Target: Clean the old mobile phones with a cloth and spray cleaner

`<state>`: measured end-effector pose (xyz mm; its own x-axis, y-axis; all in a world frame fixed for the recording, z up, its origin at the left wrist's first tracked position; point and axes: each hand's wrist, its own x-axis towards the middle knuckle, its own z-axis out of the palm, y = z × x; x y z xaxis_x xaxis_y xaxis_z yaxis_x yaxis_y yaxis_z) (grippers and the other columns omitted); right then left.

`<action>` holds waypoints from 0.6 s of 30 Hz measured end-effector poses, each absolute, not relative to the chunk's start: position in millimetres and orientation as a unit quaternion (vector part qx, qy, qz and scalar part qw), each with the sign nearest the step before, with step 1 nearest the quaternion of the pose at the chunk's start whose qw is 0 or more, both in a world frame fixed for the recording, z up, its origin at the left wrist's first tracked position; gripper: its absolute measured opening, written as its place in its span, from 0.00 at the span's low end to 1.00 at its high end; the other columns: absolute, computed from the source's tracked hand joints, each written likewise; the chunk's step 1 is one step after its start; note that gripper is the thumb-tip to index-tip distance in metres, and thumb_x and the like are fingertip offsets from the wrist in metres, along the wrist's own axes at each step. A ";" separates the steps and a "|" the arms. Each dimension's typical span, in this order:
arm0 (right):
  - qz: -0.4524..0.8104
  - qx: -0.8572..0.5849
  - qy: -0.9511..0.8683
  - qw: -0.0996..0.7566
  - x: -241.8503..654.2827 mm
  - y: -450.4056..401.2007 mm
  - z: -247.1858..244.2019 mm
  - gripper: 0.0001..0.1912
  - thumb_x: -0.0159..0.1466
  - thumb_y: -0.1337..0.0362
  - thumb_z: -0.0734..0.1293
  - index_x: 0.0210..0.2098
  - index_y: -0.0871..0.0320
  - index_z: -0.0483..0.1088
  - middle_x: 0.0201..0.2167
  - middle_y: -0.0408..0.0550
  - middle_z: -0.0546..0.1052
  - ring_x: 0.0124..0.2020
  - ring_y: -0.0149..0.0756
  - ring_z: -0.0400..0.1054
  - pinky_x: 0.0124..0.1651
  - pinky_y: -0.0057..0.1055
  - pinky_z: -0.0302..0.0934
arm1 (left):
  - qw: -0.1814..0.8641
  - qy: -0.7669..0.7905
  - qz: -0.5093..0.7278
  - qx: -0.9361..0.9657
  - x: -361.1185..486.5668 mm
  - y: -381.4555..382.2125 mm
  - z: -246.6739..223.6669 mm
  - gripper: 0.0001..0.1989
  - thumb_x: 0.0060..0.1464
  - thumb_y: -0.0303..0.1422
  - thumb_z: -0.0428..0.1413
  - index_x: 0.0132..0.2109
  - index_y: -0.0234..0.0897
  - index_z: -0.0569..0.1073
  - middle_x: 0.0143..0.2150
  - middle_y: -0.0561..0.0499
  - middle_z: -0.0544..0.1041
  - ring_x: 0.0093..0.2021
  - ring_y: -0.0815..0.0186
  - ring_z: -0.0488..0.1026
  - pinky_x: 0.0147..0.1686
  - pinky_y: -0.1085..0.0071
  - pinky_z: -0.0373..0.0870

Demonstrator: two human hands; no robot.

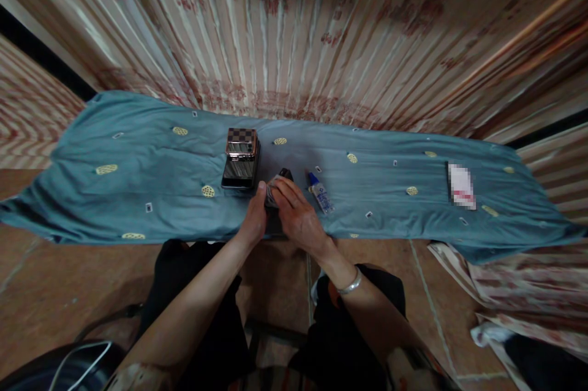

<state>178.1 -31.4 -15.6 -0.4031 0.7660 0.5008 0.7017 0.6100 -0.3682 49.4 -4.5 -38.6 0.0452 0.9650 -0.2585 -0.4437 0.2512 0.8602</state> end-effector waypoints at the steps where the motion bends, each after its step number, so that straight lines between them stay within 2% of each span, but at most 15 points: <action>1: 0.053 -0.434 -0.838 0.328 176.0 -32.8 -15.2 0.25 0.71 0.75 0.54 0.63 0.67 0.68 0.63 0.62 0.72 0.73 0.44 0.56 0.73 0.47 0.60 | 0.662 0.431 0.541 0.288 49.3 -4.1 -37.0 0.24 0.59 0.52 0.58 0.46 0.35 0.81 0.46 0.44 0.84 0.59 0.57 0.74 0.61 0.63 0.68; 6: 0.067 -0.423 -0.843 0.327 171.2 -35.6 -15.4 0.25 0.70 0.76 0.53 0.61 0.65 0.70 0.62 0.61 0.73 0.73 0.44 0.55 0.73 0.49 0.60 | 0.683 0.416 0.548 0.247 49.7 -3.0 -26.5 0.19 0.59 0.46 0.60 0.47 0.35 0.82 0.46 0.47 0.84 0.58 0.61 0.76 0.60 0.68 0.68; 10: 0.062 -0.414 -0.844 0.336 169.3 -36.5 -19.8 0.24 0.71 0.76 0.53 0.61 0.64 0.69 0.64 0.61 0.72 0.74 0.43 0.53 0.73 0.50 0.60 | 0.703 0.421 0.540 0.190 47.4 -1.1 -21.1 0.12 0.60 0.35 0.59 0.47 0.36 0.82 0.47 0.49 0.84 0.54 0.65 0.77 0.56 0.73 0.70; 12: 0.057 -0.413 -0.842 0.342 167.9 -37.2 -23.3 0.25 0.70 0.77 0.53 0.62 0.65 0.68 0.65 0.62 0.70 0.75 0.43 0.52 0.73 0.50 0.60 | 0.710 0.423 0.536 0.173 45.4 0.2 -19.0 0.11 0.61 0.32 0.57 0.47 0.36 0.82 0.47 0.50 0.83 0.52 0.67 0.78 0.55 0.74 0.69; 18: 0.041 -0.409 -0.843 0.347 163.1 -39.5 -32.3 0.26 0.70 0.77 0.53 0.64 0.69 0.66 0.65 0.65 0.70 0.74 0.44 0.54 0.72 0.47 0.61 | 0.729 0.414 0.528 0.132 41.3 2.6 -15.0 0.11 0.61 0.29 0.57 0.49 0.37 0.80 0.41 0.53 0.83 0.44 0.70 0.79 0.52 0.76 0.71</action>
